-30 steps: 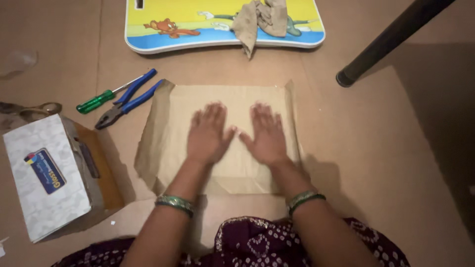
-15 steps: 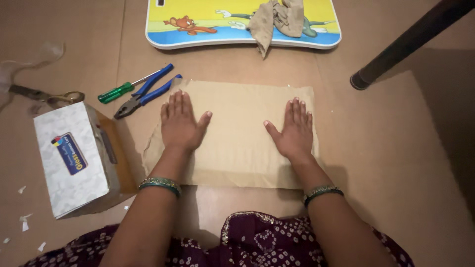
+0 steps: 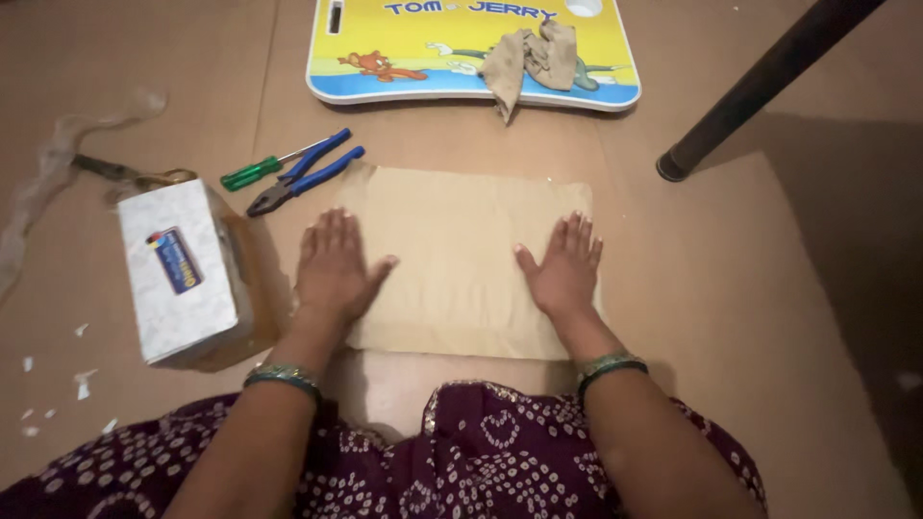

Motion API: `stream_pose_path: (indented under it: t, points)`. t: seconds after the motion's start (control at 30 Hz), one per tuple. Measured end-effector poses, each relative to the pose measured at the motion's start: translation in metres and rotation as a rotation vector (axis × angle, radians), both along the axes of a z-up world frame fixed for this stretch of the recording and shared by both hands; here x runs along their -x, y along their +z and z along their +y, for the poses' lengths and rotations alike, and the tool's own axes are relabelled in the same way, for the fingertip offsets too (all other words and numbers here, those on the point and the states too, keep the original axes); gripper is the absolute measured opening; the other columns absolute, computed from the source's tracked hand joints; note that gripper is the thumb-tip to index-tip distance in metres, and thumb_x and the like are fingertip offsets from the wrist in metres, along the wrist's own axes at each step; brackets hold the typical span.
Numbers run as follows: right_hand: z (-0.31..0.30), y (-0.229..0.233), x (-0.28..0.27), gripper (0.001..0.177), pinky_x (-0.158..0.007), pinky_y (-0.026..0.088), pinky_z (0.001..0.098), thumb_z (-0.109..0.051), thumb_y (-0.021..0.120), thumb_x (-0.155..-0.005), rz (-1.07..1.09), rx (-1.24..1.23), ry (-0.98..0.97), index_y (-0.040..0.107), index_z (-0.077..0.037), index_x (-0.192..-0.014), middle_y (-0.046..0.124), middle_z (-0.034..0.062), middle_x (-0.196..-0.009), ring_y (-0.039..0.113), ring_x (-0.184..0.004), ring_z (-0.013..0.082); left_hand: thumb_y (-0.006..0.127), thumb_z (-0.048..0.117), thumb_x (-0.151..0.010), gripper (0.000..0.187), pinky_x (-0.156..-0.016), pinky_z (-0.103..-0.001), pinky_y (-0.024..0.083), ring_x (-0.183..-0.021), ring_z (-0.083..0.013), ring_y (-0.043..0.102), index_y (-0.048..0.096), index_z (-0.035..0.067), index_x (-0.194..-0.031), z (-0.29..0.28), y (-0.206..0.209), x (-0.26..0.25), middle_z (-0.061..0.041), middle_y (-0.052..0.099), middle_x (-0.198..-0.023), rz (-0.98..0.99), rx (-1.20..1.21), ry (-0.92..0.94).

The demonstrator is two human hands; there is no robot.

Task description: The person wraps a rectangular box with brown paper. They smooth the paper, fold the edges over the box, and secure the folds with clear tape. The person uses scissors to cut a piece of tape and applies it to the wrapped package.

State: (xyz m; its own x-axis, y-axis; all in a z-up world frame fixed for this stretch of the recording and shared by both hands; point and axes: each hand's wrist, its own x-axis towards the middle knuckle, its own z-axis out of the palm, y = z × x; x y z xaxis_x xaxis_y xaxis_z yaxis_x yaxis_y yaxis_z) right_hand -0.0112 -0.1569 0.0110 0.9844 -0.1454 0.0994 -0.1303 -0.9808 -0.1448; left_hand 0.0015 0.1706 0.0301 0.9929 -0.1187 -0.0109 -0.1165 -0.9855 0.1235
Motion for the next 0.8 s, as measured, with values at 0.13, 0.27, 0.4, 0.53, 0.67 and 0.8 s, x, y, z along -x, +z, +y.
stream_pose_path:
  t: [0.13, 0.27, 0.4, 0.53, 0.67, 0.8]
  points:
    - [0.054, 0.017, 0.015, 0.087, -0.126, 0.009, 0.0479, -0.050, 0.050, -0.095, -0.128, -0.055, 0.279, 0.027, 0.007, -0.157, 0.022, 0.0228, -0.167, 0.015, -0.156, 0.0348, 0.044, 0.061, -0.096, 0.088, -0.123, -0.049, 0.009, -0.154, -0.0349, 0.016, 0.030, -0.005, -0.153, -0.038, 0.003, 0.006, -0.020, 0.026, -0.164, -0.197, 0.123, -0.075]
    - [0.110, 0.018, 0.056, 0.065, -0.131, 0.008, 0.0483, -0.038, 0.035, -0.109, 0.060, -0.207, 0.456, 0.025, -0.001, -0.161, 0.020, 0.0177, -0.170, 0.014, -0.160, 0.0316, 0.042, 0.049, -0.100, 0.075, -0.126, -0.047, 0.014, -0.154, -0.0352, 0.024, 0.038, -0.001, -0.156, -0.088, -0.004, 0.043, -0.022, 0.032, -0.164, -0.186, 0.144, -0.210]
    - [0.116, 0.013, 0.077, 0.071, -0.125, 0.005, 0.0499, -0.039, 0.036, -0.103, 0.131, -0.061, 0.526, 0.017, -0.003, -0.161, 0.010, 0.0190, -0.170, 0.007, -0.157, 0.0328, 0.032, 0.049, -0.104, 0.068, -0.127, -0.047, 0.009, -0.158, -0.0290, 0.016, 0.032, 0.007, -0.158, -0.092, -0.005, 0.080, -0.014, 0.025, -0.168, 0.158, 0.340, -0.020]
    - [0.101, 0.003, 0.073, 0.079, -0.125, 0.002, 0.0500, -0.055, 0.032, -0.103, 0.253, -0.059, 0.420, 0.013, -0.003, -0.160, 0.008, 0.0153, -0.169, 0.003, -0.157, 0.0292, 0.022, 0.055, -0.103, 0.073, -0.125, -0.044, 0.001, -0.156, -0.0212, 0.003, 0.012, 0.013, -0.162, -0.061, -0.006, 0.098, -0.007, 0.006, -0.171, 0.146, 0.159, -0.043]
    - [0.090, -0.001, 0.066, 0.082, -0.126, 0.003, 0.0480, -0.055, 0.036, -0.101, 0.177, -0.027, 0.290, 0.016, -0.002, -0.161, 0.011, 0.0161, -0.170, 0.005, -0.158, 0.0295, 0.024, 0.060, -0.099, 0.079, -0.125, -0.042, -0.003, -0.157, -0.0197, -0.003, 0.008, 0.017, -0.163, -0.046, 0.004, 0.094, -0.005, 0.001, -0.171, 0.208, 0.067, 0.038]
    - [0.070, -0.004, 0.054, 0.084, -0.126, 0.003, 0.0469, -0.058, 0.037, -0.099, 0.157, 0.000, 0.171, 0.017, -0.004, -0.160, 0.012, 0.0150, -0.170, 0.006, -0.158, 0.0287, 0.030, 0.066, -0.096, 0.084, -0.124, -0.042, -0.002, -0.157, -0.0218, -0.002, 0.012, 0.019, -0.163, -0.040, 0.014, 0.085, -0.006, 0.003, -0.171, 0.217, 0.055, 0.086]
